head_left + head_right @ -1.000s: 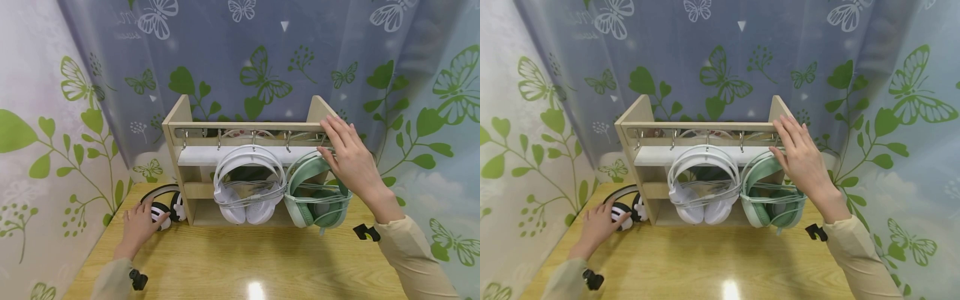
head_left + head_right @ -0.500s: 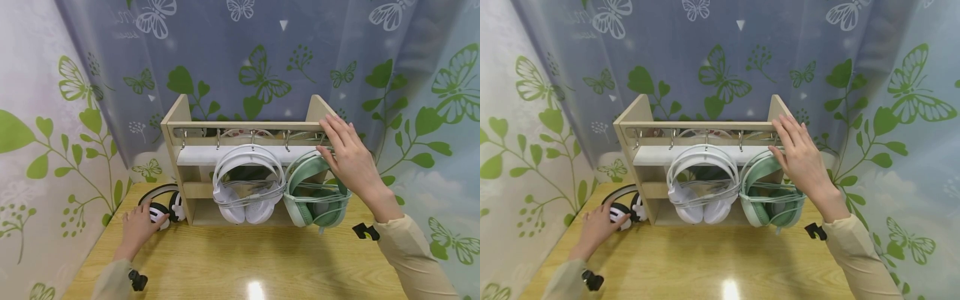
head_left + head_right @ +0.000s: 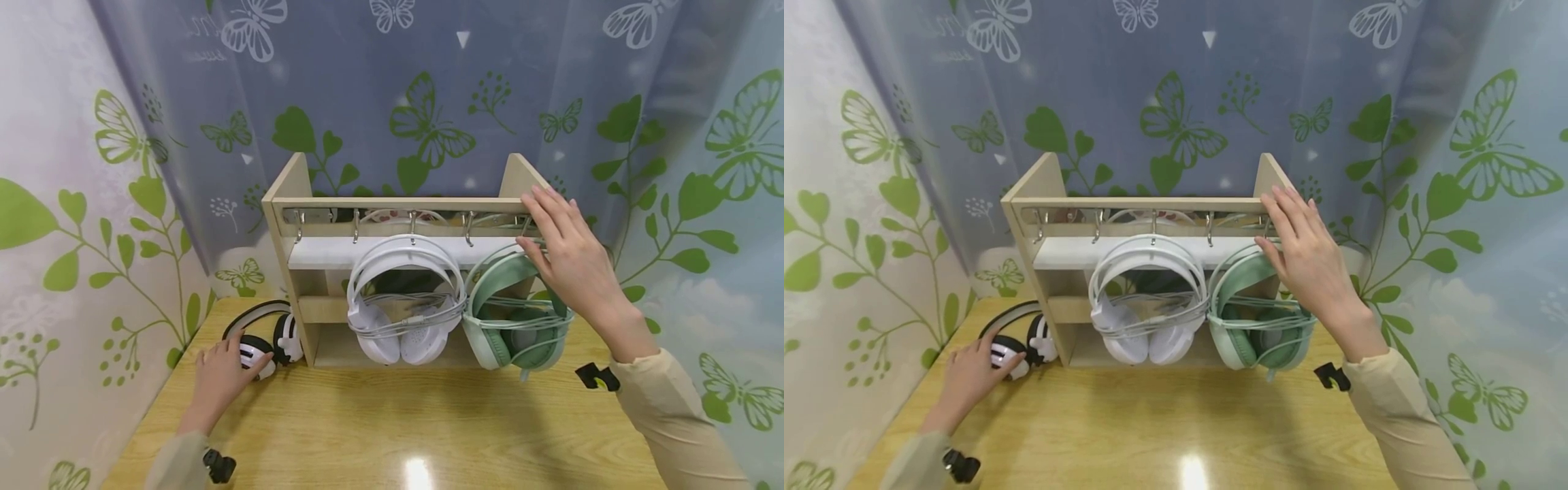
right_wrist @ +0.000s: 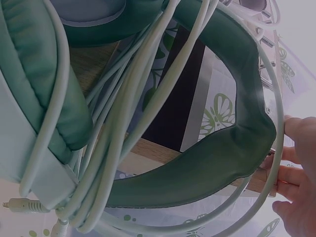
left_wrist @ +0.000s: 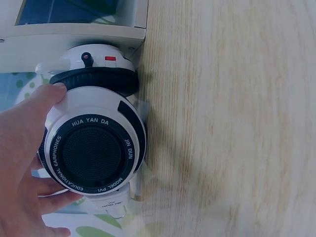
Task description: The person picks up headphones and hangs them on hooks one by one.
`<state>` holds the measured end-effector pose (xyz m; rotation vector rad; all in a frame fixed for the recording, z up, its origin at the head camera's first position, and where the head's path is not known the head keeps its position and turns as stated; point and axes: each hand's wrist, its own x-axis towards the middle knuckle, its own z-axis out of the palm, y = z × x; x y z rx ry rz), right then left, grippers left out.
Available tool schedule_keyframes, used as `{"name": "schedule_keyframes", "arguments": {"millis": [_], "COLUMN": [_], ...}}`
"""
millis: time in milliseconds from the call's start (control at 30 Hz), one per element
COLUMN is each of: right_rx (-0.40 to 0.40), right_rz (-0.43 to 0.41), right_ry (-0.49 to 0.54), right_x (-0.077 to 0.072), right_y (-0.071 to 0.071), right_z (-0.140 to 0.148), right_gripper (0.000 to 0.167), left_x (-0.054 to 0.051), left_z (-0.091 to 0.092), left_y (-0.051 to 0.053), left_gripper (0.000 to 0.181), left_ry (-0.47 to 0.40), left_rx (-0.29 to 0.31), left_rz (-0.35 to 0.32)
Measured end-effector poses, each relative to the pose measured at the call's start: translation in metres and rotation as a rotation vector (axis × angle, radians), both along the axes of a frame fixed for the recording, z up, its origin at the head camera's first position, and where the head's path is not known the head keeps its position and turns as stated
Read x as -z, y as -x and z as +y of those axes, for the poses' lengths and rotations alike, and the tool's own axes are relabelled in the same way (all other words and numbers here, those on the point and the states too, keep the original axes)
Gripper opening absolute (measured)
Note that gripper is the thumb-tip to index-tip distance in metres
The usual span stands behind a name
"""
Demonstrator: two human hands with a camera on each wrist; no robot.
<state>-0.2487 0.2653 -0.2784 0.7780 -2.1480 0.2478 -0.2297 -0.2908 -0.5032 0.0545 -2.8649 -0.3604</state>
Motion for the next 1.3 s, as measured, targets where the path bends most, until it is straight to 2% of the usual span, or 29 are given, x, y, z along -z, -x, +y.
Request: {"name": "schedule_keyframes", "arguments": {"millis": [500,833,1300], "right_rx": [0.003,0.005,0.009], "right_rz": [-0.005,-0.006,-0.012], "right_ry": [0.0,-0.003,0.001], "right_x": [0.0,-0.001,0.0], "right_y": [0.0,0.0,0.0], "right_z": [0.0,0.0,0.0], "right_gripper": [0.059,0.059,0.059], "left_x": [-0.004,-0.001,0.0], "left_z": [0.002,0.001,0.003], "left_y": [-0.012,-0.019,-0.036], "left_gripper": [0.092,0.094,0.093], "left_ry": [-0.021,-0.021,-0.022], "left_rx": [-0.007,-0.018,-0.023], "left_rz": [-0.026,-0.042,-0.021]}}
